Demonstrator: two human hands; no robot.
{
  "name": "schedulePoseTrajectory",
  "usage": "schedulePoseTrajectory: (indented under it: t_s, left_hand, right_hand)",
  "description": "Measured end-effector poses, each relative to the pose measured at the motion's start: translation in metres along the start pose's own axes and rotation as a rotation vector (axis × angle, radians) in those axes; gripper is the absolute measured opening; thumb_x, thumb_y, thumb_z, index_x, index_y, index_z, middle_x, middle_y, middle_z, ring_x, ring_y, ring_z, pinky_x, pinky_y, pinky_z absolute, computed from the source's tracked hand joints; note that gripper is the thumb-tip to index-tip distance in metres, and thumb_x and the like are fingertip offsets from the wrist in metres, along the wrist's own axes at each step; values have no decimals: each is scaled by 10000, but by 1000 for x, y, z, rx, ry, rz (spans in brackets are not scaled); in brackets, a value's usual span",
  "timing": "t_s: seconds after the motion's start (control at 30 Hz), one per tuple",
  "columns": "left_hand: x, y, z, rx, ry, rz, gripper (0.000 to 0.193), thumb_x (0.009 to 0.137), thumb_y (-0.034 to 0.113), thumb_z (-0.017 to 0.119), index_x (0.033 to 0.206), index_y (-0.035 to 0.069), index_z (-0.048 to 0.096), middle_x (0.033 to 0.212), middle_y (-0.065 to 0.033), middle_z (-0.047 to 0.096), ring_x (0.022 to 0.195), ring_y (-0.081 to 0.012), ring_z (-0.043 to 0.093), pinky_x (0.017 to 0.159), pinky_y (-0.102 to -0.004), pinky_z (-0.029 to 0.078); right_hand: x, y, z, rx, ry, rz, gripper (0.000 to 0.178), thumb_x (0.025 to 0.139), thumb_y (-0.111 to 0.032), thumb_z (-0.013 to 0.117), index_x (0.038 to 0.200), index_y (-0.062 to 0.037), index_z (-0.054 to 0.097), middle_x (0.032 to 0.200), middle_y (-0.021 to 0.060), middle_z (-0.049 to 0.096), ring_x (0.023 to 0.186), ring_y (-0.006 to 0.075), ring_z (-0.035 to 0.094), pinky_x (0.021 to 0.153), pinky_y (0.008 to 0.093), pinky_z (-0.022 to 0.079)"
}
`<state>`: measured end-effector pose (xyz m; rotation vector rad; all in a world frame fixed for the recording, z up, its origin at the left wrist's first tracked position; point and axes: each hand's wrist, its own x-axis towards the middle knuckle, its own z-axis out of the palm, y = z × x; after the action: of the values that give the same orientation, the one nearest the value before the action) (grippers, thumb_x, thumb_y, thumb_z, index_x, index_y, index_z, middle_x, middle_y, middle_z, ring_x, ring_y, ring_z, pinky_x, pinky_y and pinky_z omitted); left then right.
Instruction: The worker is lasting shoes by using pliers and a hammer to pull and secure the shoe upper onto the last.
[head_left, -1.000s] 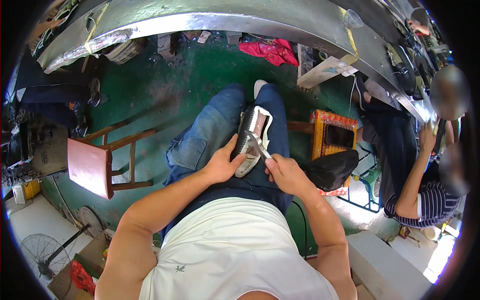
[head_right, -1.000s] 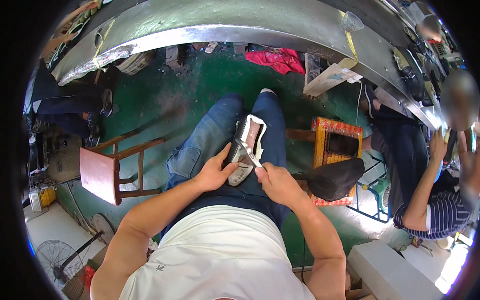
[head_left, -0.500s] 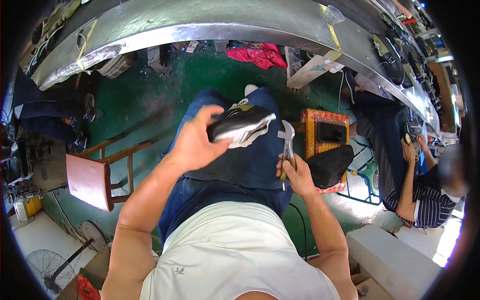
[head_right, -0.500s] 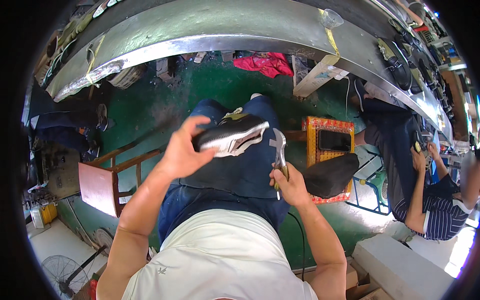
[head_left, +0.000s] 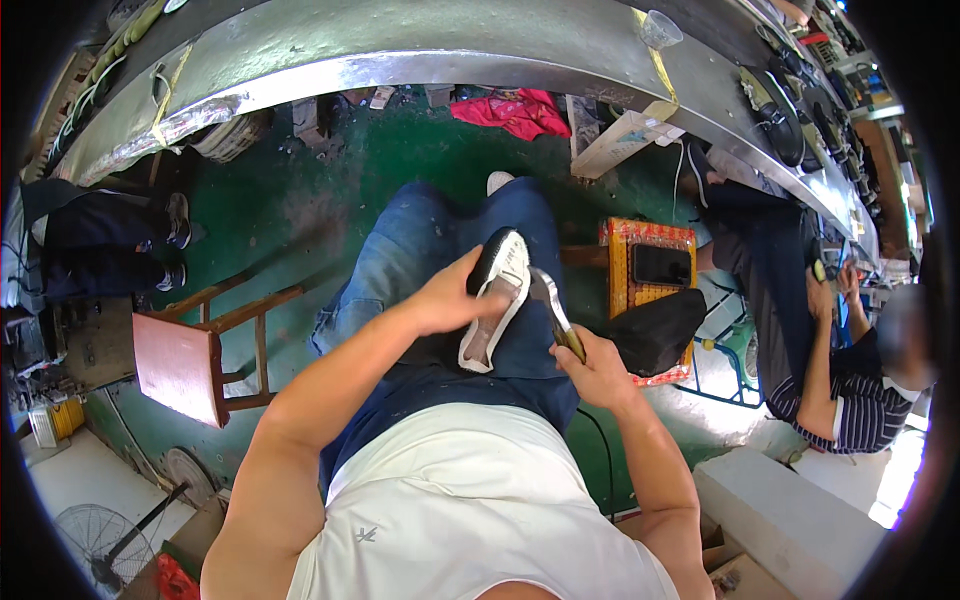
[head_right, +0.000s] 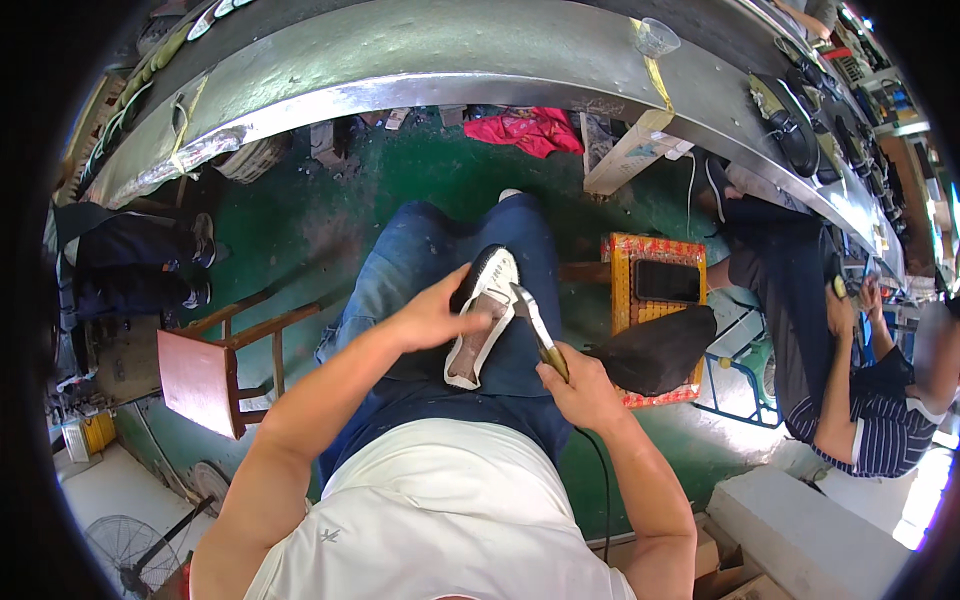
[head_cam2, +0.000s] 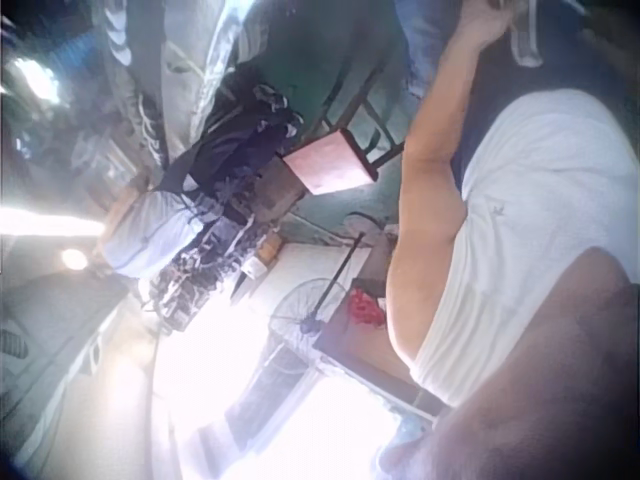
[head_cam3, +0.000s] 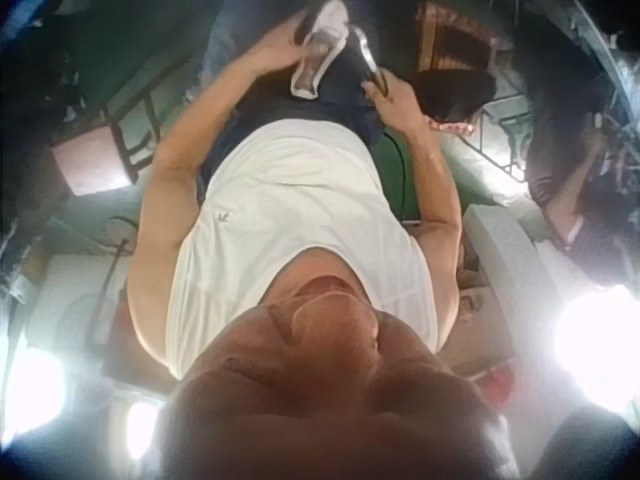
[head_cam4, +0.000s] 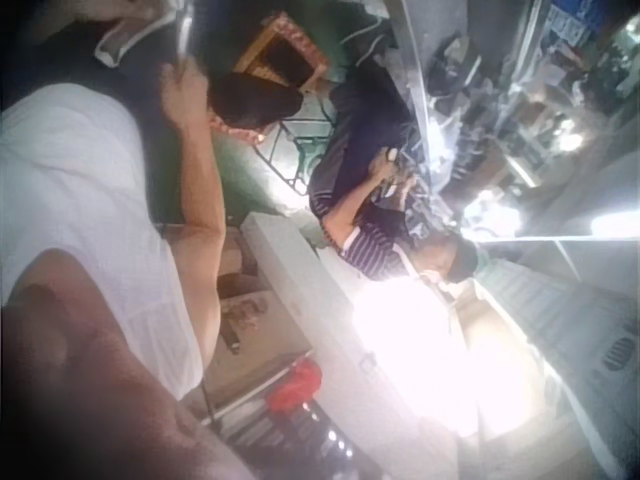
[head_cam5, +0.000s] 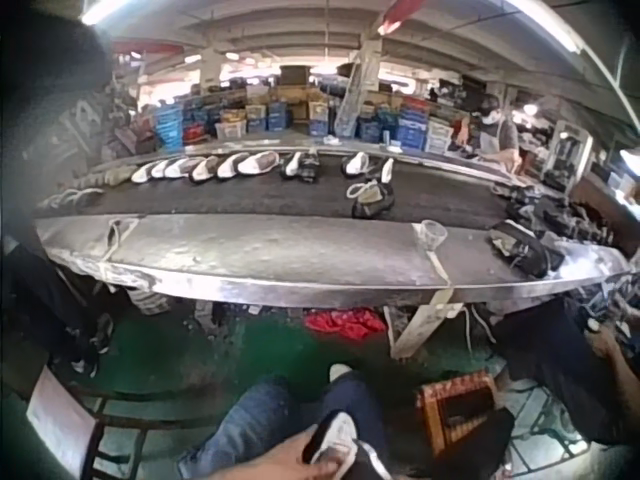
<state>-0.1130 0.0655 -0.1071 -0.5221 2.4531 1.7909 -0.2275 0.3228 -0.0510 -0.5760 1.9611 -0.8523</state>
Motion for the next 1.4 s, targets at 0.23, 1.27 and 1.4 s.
schedulePoseTrajectory:
  t_s: [0.23,1.27,1.4]
  left_hand:
    - [-33,2,13,374,273,118,269,922,141,620,1124,-33,653,1029,-238,700,921,-413,689,801,-481,560]
    - [9,-68,53,-782,196,-391,467,1100,369,434,1345,-7,561,1300,-117,632,1234,-214,556,1066,-341,419]
    - [-10,-42,31,-1241,53,-305,521,1078,358,514,1482,37,437,1359,-80,591,1257,-175,536,1080,-335,419]
  right_hand:
    - [5,-11,0,-113,-174,-135,189,974,-174,620,1071,-13,607,831,140,653,730,250,644,716,410,514]
    - [71,-88,-35,-738,-446,-83,321,978,-285,618,1020,32,641,965,255,687,946,445,657,843,499,506]
    - [65,-62,-11,-553,-358,-98,293,977,-264,620,947,27,626,922,262,681,921,468,643,808,523,498]
